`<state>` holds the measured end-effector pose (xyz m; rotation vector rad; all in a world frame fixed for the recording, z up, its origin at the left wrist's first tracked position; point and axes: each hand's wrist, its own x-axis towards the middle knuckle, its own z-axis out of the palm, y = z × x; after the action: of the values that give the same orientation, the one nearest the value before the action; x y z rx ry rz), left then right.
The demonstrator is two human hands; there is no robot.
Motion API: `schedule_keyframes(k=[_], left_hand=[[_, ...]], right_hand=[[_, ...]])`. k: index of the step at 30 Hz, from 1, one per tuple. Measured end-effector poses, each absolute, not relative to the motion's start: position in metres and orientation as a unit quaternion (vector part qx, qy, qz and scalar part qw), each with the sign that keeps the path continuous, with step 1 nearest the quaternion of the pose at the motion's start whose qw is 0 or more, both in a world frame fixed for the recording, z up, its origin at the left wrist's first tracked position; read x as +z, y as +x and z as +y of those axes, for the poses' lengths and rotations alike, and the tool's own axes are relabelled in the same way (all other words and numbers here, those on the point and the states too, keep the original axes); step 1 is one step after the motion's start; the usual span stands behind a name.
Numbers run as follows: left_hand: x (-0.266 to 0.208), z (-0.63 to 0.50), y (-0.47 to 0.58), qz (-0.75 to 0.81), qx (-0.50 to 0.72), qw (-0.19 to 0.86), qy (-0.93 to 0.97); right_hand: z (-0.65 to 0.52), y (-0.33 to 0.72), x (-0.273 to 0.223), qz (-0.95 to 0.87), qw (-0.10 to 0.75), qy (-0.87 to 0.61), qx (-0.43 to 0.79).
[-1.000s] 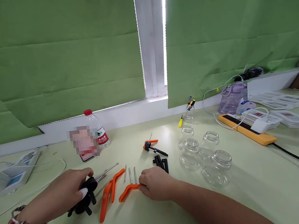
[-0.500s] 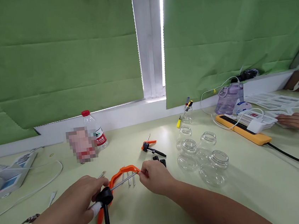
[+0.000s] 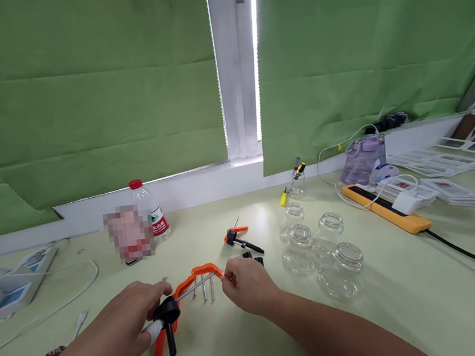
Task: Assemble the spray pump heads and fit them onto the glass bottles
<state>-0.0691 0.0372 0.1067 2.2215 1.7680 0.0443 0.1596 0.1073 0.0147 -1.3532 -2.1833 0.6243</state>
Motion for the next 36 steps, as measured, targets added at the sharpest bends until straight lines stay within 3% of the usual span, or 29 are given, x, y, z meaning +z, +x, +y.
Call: schedule_keyframes(k=[15, 24, 27, 32, 36], left_hand=[[0.101, 0.045, -0.065, 0.606, 0.057, 0.134, 0.782], [0.086, 0.059, -0.067, 0.591, 0.170, 0.230, 0.754], [0.084, 0.059, -0.063, 0.602, 0.200, 0.303, 0.711], [0.081, 0.060, -0.053, 0.566, 0.310, 0.542, 0.538], [0.079, 0.062, -0.052, 0.511, 0.400, 0.623, 0.435]], right_hand=[[0.106, 0.160, 0.017, -0.808, 0.307, -0.451, 0.222], [0.101, 0.163, 0.024, -0.818, 0.357, -0.387, 0.231], [0.101, 0.165, 0.024, -0.815, 0.371, -0.376, 0.239], [0.102, 0.166, 0.023, -0.794, 0.410, -0.363, 0.264], [0.103, 0.166, 0.020, -0.773, 0.421, -0.357, 0.312]])
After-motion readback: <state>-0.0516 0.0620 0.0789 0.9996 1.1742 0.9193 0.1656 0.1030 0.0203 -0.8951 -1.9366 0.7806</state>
